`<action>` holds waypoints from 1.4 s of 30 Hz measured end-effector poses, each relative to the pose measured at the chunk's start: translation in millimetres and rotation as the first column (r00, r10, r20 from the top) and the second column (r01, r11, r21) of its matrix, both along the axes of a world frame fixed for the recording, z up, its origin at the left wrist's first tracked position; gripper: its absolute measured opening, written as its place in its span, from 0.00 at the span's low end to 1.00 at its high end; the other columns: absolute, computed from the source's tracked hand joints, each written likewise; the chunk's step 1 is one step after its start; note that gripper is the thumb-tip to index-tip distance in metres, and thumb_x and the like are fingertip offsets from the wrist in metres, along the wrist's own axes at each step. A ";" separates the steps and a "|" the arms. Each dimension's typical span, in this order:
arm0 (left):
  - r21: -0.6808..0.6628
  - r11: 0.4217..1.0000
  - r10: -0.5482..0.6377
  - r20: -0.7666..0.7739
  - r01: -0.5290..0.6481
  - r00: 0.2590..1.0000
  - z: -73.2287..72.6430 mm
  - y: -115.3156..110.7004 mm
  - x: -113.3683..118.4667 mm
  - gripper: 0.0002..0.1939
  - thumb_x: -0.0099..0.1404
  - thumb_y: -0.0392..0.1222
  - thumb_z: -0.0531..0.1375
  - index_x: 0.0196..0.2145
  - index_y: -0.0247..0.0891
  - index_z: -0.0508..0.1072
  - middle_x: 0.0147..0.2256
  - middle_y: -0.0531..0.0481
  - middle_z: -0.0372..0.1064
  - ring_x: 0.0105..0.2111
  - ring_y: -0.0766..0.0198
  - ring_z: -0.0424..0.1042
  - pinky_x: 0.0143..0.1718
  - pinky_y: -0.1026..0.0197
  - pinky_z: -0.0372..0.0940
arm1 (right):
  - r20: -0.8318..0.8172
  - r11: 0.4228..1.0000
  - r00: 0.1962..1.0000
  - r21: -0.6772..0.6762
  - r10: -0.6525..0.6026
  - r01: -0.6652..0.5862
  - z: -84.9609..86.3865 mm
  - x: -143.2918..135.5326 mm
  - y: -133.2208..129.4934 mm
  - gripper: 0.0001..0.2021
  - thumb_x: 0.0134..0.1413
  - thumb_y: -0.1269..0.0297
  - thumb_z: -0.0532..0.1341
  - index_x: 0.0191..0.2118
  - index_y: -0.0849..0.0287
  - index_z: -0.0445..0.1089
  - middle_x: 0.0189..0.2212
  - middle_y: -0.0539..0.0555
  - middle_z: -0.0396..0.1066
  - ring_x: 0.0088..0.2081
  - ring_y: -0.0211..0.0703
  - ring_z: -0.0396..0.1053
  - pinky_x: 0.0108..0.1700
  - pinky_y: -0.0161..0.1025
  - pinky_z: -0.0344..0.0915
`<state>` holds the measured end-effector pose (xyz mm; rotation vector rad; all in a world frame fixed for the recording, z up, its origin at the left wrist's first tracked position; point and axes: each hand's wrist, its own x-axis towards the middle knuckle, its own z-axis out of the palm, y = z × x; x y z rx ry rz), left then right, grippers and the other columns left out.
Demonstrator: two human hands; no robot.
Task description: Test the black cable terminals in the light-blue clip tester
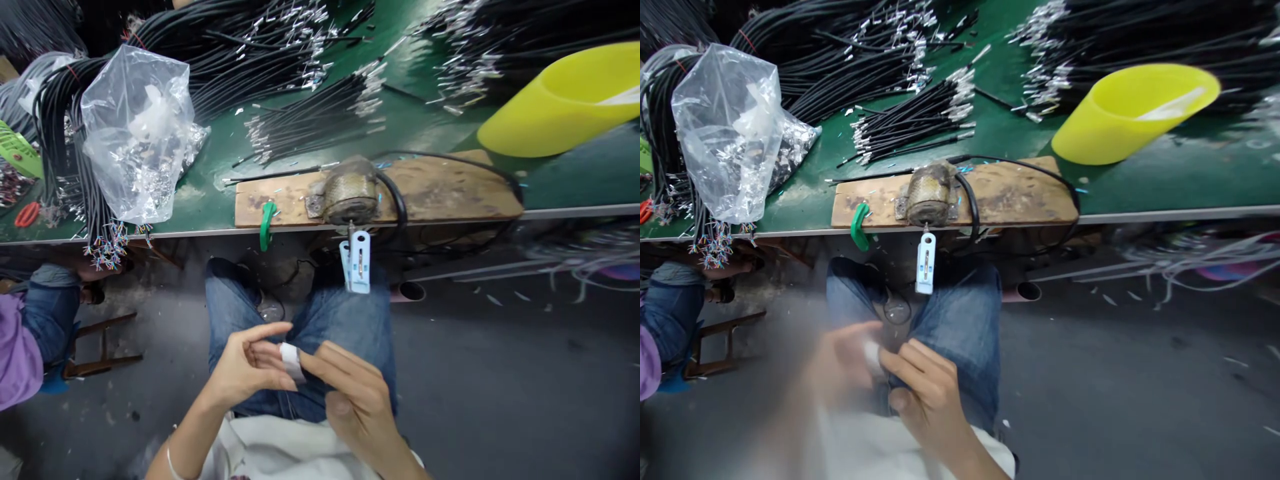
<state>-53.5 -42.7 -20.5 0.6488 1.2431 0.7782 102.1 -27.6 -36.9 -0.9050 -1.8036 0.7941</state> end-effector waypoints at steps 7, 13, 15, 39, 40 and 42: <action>0.060 0.996 -0.055 -0.084 0.060 0.995 6.1 -6.9 1.9 0.22 0.42 0.57 0.67 0.21 0.31 0.78 0.20 0.44 0.73 0.20 0.62 0.71 0.24 0.62 0.67 | 0.110 0.994 0.992 0.095 -0.055 0.044 -10.8 5.2 1.4 0.29 0.63 0.52 0.40 0.34 0.61 0.75 0.16 0.51 0.58 0.20 0.39 0.56 0.22 0.36 0.51; 0.103 0.989 -0.083 -0.174 0.102 0.981 3.8 -21.5 0.0 0.22 0.43 0.57 0.67 0.22 0.31 0.78 0.17 0.47 0.70 0.16 0.67 0.64 0.18 0.65 0.60 | 0.015 0.996 0.998 0.074 -0.060 0.059 -14.2 3.1 -3.6 0.29 0.62 0.51 0.41 0.30 0.62 0.74 0.15 0.51 0.56 0.18 0.39 0.55 0.21 0.36 0.50; 0.131 0.985 -0.073 -0.244 0.108 0.967 4.0 -25.5 4.3 0.18 0.42 0.51 0.69 0.20 0.30 0.77 0.15 0.49 0.66 0.15 0.71 0.58 0.16 0.67 0.54 | -0.065 0.999 0.997 -0.024 -0.035 0.033 -12.8 0.7 -5.3 0.30 0.62 0.50 0.41 0.28 0.61 0.74 0.14 0.50 0.55 0.17 0.39 0.56 0.20 0.36 0.51; 0.411 0.905 0.171 -0.126 -0.105 0.977 -1.5 -13.4 14.7 0.13 0.50 0.46 0.67 0.31 0.34 0.80 0.27 0.44 0.76 0.26 0.65 0.74 0.26 0.69 0.68 | -0.197 0.980 0.970 -0.115 0.139 -0.164 -4.3 2.7 -7.2 0.27 0.60 0.48 0.43 0.30 0.60 0.73 0.14 0.48 0.57 0.17 0.37 0.57 0.20 0.35 0.52; 0.427 0.900 0.184 -0.183 -0.090 0.966 1.3 -11.2 15.3 0.09 0.49 0.42 0.67 0.28 0.32 0.80 0.25 0.44 0.76 0.24 0.65 0.73 0.24 0.70 0.67 | -0.189 0.979 0.972 -0.120 0.140 -0.165 -4.3 2.9 -7.4 0.27 0.60 0.47 0.43 0.30 0.60 0.73 0.14 0.48 0.57 0.17 0.37 0.57 0.20 0.35 0.52; 0.447 0.891 0.207 -0.246 -0.078 0.947 4.4 -7.8 16.3 0.05 0.50 0.37 0.66 0.23 0.31 0.79 0.23 0.43 0.76 0.23 0.65 0.73 0.23 0.70 0.67 | -0.198 0.971 0.971 -0.170 0.136 -0.171 -4.4 2.9 -8.0 0.30 0.60 0.46 0.42 0.27 0.61 0.73 0.14 0.48 0.55 0.16 0.36 0.56 0.20 0.35 0.52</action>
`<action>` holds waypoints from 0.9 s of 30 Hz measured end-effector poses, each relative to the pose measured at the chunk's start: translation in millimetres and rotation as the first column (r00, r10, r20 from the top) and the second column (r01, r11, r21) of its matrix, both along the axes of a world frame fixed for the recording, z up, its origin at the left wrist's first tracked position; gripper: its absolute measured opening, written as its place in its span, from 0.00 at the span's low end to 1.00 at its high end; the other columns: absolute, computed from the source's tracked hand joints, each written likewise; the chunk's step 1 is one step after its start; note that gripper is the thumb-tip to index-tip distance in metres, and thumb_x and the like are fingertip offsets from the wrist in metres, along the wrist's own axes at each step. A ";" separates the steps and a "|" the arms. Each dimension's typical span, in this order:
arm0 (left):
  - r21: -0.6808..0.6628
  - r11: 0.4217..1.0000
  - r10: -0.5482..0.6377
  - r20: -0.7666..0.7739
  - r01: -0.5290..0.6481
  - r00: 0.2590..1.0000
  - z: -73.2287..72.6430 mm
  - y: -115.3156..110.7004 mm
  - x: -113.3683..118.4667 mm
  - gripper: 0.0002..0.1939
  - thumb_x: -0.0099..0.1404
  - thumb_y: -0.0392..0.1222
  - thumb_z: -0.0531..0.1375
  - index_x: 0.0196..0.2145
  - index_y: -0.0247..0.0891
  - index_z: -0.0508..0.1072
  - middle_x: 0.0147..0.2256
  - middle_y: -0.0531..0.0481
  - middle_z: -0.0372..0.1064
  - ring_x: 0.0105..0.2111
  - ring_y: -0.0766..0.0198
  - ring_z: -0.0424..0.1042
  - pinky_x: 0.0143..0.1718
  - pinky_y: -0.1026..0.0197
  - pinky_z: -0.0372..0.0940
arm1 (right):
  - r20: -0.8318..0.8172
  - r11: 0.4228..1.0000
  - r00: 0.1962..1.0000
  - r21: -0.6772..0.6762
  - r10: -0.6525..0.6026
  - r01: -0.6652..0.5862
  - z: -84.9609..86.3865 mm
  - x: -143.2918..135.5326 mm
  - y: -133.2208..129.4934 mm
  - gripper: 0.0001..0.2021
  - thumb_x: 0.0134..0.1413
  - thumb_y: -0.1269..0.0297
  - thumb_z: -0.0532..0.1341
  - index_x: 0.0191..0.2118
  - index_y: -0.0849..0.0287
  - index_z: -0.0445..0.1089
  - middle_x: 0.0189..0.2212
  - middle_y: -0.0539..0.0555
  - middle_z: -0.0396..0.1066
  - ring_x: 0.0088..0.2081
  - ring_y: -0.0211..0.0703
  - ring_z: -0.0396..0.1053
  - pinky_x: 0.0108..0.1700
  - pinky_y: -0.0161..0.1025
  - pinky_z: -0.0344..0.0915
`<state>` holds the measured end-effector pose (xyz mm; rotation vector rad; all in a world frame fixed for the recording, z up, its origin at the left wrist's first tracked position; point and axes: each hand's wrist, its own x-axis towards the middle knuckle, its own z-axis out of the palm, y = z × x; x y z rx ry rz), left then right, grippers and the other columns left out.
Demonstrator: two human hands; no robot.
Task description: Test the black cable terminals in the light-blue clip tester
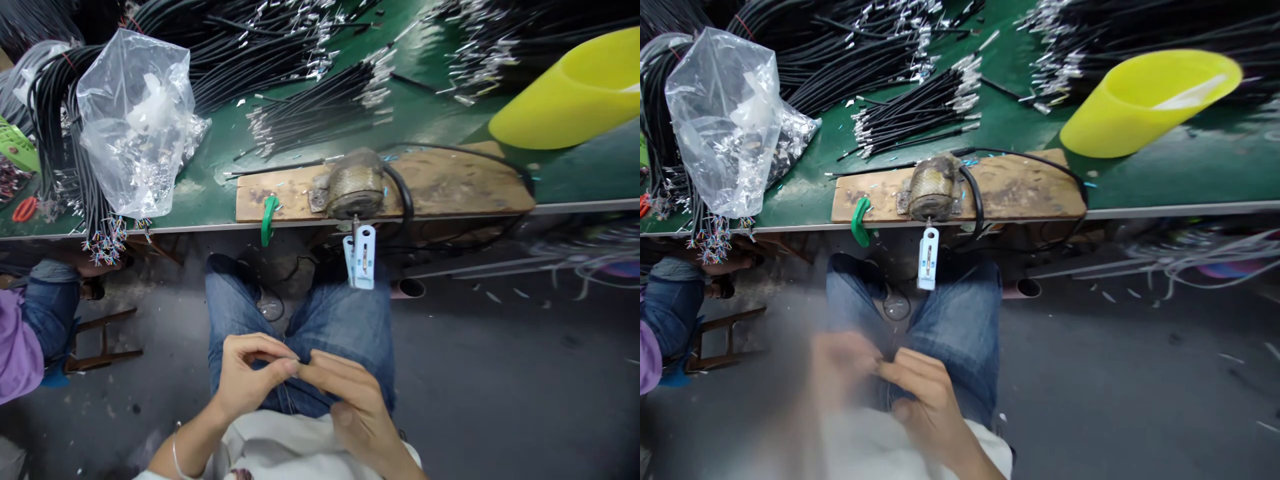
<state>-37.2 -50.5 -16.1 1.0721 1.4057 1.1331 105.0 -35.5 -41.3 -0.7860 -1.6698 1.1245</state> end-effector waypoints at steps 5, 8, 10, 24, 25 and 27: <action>0.144 0.989 -0.011 -0.032 0.015 0.999 -3.8 -0.4 -1.0 0.02 0.52 0.32 0.64 0.23 0.31 0.78 0.24 0.44 0.76 0.25 0.65 0.75 0.28 0.69 0.68 | -0.056 0.944 0.997 -0.323 0.056 -0.071 1.3 -0.5 -0.9 0.37 0.57 0.41 0.38 0.21 0.63 0.71 0.13 0.48 0.51 0.16 0.36 0.51 0.17 0.34 0.47; 0.164 0.983 -0.063 -0.104 0.080 0.993 -5.3 -1.3 -3.9 0.03 0.53 0.33 0.64 0.23 0.30 0.77 0.23 0.44 0.76 0.23 0.66 0.74 0.26 0.70 0.67 | -0.061 0.914 0.996 -0.396 0.072 -0.090 1.9 -1.1 -0.9 0.36 0.56 0.40 0.39 0.18 0.63 0.69 0.13 0.48 0.49 0.16 0.36 0.49 0.18 0.34 0.46; 0.125 0.987 -0.077 -0.176 0.100 0.981 -4.8 -0.3 -5.3 0.04 0.53 0.33 0.64 0.23 0.30 0.77 0.22 0.45 0.76 0.21 0.68 0.73 0.25 0.71 0.65 | -0.070 0.929 0.996 -0.361 0.064 -0.085 1.1 -1.7 -1.4 0.34 0.57 0.42 0.41 0.19 0.63 0.69 0.13 0.48 0.50 0.17 0.35 0.50 0.19 0.34 0.47; 0.303 0.830 -0.369 -0.330 0.468 0.869 -11.0 0.5 -24.5 0.15 0.59 0.31 0.55 0.40 0.42 0.77 0.57 0.44 0.58 0.46 0.56 0.67 0.44 0.54 0.66 | -0.649 0.222 0.738 -0.759 -0.186 -0.612 -9.1 -3.9 -1.8 0.30 0.39 0.35 0.58 0.20 0.64 0.73 0.07 0.41 0.47 0.10 0.24 0.32 0.12 0.28 0.32; 0.329 0.805 -0.373 -0.366 0.493 0.853 -11.4 2.8 -25.4 0.16 0.58 0.29 0.56 0.38 0.43 0.78 0.57 0.46 0.58 0.48 0.56 0.65 0.46 0.52 0.64 | -0.657 0.188 0.721 -0.754 -0.219 -0.630 -9.9 -4.2 -2.3 0.29 0.39 0.37 0.59 0.20 0.64 0.73 0.06 0.41 0.47 0.10 0.24 0.32 0.12 0.27 0.32; 0.377 0.789 -0.345 -0.381 0.485 0.858 -14.2 8.1 -26.2 0.18 0.55 0.25 0.56 0.38 0.44 0.78 0.52 0.45 0.65 0.48 0.55 0.64 0.48 0.50 0.62 | -0.652 0.145 0.702 -0.754 -0.285 -0.641 -11.8 -4.1 -3.5 0.27 0.39 0.39 0.61 0.21 0.64 0.75 0.05 0.42 0.49 0.09 0.24 0.34 0.11 0.26 0.33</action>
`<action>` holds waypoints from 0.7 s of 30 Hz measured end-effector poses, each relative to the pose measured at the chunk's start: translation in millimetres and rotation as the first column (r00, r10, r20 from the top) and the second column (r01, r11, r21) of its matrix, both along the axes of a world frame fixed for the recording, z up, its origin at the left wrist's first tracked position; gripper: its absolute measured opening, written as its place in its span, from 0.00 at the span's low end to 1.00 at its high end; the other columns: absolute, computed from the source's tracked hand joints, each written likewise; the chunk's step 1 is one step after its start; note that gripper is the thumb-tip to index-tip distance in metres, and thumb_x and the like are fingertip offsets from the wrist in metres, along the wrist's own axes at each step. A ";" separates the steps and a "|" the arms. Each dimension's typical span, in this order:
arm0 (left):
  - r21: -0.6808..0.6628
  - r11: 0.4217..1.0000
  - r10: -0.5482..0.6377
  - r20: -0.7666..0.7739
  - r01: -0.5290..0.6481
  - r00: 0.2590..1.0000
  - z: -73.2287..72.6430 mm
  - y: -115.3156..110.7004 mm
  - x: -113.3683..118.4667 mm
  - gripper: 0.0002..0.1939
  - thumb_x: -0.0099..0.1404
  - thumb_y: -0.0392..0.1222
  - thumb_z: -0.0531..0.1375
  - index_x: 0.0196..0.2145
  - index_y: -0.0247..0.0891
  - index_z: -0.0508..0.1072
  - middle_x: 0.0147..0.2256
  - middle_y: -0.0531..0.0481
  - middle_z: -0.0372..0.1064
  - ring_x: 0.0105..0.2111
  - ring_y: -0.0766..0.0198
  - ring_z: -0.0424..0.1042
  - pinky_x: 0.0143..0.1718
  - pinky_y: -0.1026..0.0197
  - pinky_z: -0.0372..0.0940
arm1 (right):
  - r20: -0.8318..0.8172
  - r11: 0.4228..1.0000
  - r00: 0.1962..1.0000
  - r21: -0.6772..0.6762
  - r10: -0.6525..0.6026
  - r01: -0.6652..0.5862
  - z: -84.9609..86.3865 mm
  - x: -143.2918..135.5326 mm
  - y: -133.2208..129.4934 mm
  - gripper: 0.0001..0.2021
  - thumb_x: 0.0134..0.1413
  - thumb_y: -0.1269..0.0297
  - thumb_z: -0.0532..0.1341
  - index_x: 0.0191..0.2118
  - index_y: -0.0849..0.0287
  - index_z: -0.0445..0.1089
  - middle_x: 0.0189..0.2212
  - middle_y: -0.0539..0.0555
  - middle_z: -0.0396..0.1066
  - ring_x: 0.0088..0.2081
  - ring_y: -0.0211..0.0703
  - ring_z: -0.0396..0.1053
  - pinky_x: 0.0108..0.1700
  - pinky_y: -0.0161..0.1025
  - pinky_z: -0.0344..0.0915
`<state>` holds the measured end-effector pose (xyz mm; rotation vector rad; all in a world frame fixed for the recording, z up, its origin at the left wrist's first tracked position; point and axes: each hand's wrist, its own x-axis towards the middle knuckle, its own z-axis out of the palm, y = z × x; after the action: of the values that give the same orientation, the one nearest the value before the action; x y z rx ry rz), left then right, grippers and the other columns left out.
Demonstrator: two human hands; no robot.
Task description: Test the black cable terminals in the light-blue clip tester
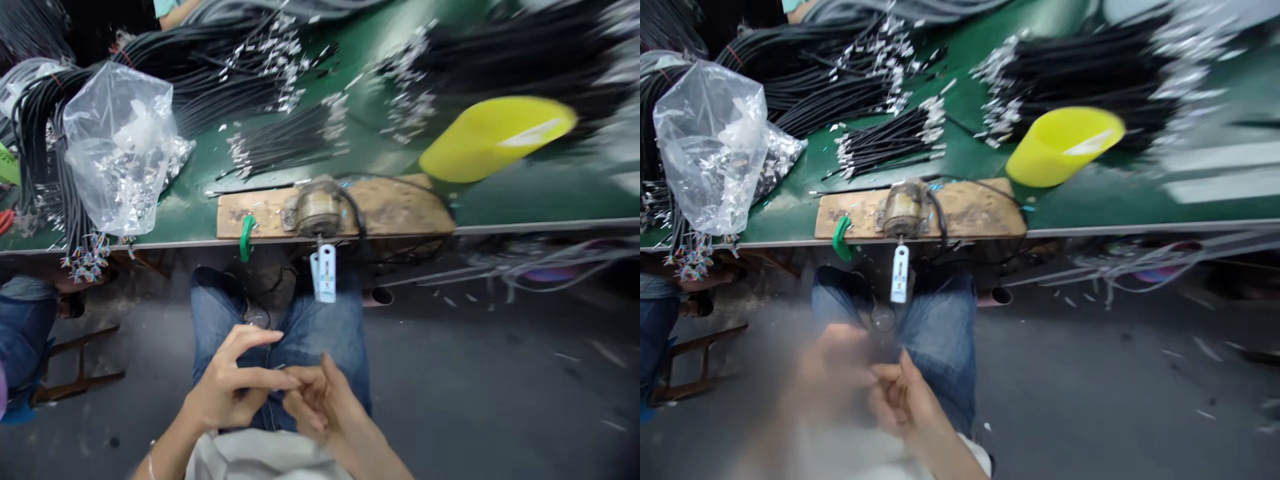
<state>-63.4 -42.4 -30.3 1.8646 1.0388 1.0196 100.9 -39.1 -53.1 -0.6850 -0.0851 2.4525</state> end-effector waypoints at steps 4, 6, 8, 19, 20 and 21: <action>0.072 0.994 0.074 0.040 -0.077 0.996 -8.0 10.3 1.9 0.16 0.53 0.25 0.61 0.37 0.42 0.78 0.37 0.46 0.74 0.41 0.58 0.66 0.44 0.52 0.63 | -0.069 0.998 0.997 -0.047 -0.040 0.037 -4.4 3.5 -0.9 0.26 0.44 0.42 0.61 0.24 0.65 0.77 0.04 0.43 0.53 0.08 0.24 0.35 0.09 0.24 0.38; 0.052 0.994 0.096 0.057 -0.099 0.994 -8.7 14.1 4.7 0.13 0.53 0.26 0.61 0.34 0.40 0.78 0.34 0.46 0.75 0.39 0.58 0.66 0.42 0.53 0.64 | -0.104 0.997 0.992 -0.033 -0.074 0.071 -4.7 6.0 0.3 0.25 0.46 0.44 0.60 0.27 0.65 0.78 0.05 0.43 0.54 0.08 0.23 0.35 0.09 0.24 0.38; -0.016 0.994 0.109 0.069 -0.109 0.992 -6.6 16.3 8.9 0.10 0.54 0.27 0.61 0.32 0.39 0.79 0.33 0.46 0.75 0.36 0.59 0.68 0.41 0.54 0.64 | -0.126 0.993 0.986 -0.021 -0.114 0.112 -2.6 8.3 2.7 0.23 0.47 0.45 0.60 0.30 0.64 0.78 0.06 0.44 0.55 0.08 0.23 0.35 0.09 0.23 0.39; -0.689 0.719 0.243 0.125 -0.092 0.962 -3.2 11.1 29.3 0.19 0.58 0.49 0.60 0.36 0.27 0.77 0.26 0.41 0.75 0.24 0.64 0.70 0.26 0.65 0.64 | -0.205 0.960 0.938 -0.024 -0.279 0.280 16.1 18.1 13.3 0.21 0.46 0.48 0.63 0.41 0.59 0.75 0.11 0.45 0.61 0.11 0.24 0.35 0.08 0.20 0.41; -0.715 0.695 0.245 0.134 -0.078 0.960 -2.9 11.6 29.5 0.21 0.58 0.50 0.60 0.37 0.27 0.77 0.25 0.42 0.74 0.23 0.66 0.69 0.26 0.65 0.64 | -0.196 0.959 0.940 -0.010 -0.280 0.283 15.8 18.5 13.0 0.21 0.46 0.48 0.62 0.41 0.58 0.75 0.11 0.44 0.60 0.11 0.24 0.35 0.09 0.20 0.40; -0.735 0.676 0.241 0.143 -0.060 0.960 -2.5 12.2 30.0 0.22 0.58 0.51 0.59 0.39 0.27 0.76 0.24 0.43 0.74 0.22 0.68 0.67 0.25 0.66 0.63 | -0.176 0.957 0.943 0.012 -0.283 0.290 15.2 18.8 12.7 0.21 0.47 0.47 0.62 0.42 0.57 0.75 0.11 0.44 0.59 0.12 0.24 0.35 0.09 0.21 0.39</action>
<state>-33.4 -30.3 -32.8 0.9877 1.2371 0.7226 119.7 -26.4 -37.9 -0.4319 0.0344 2.2114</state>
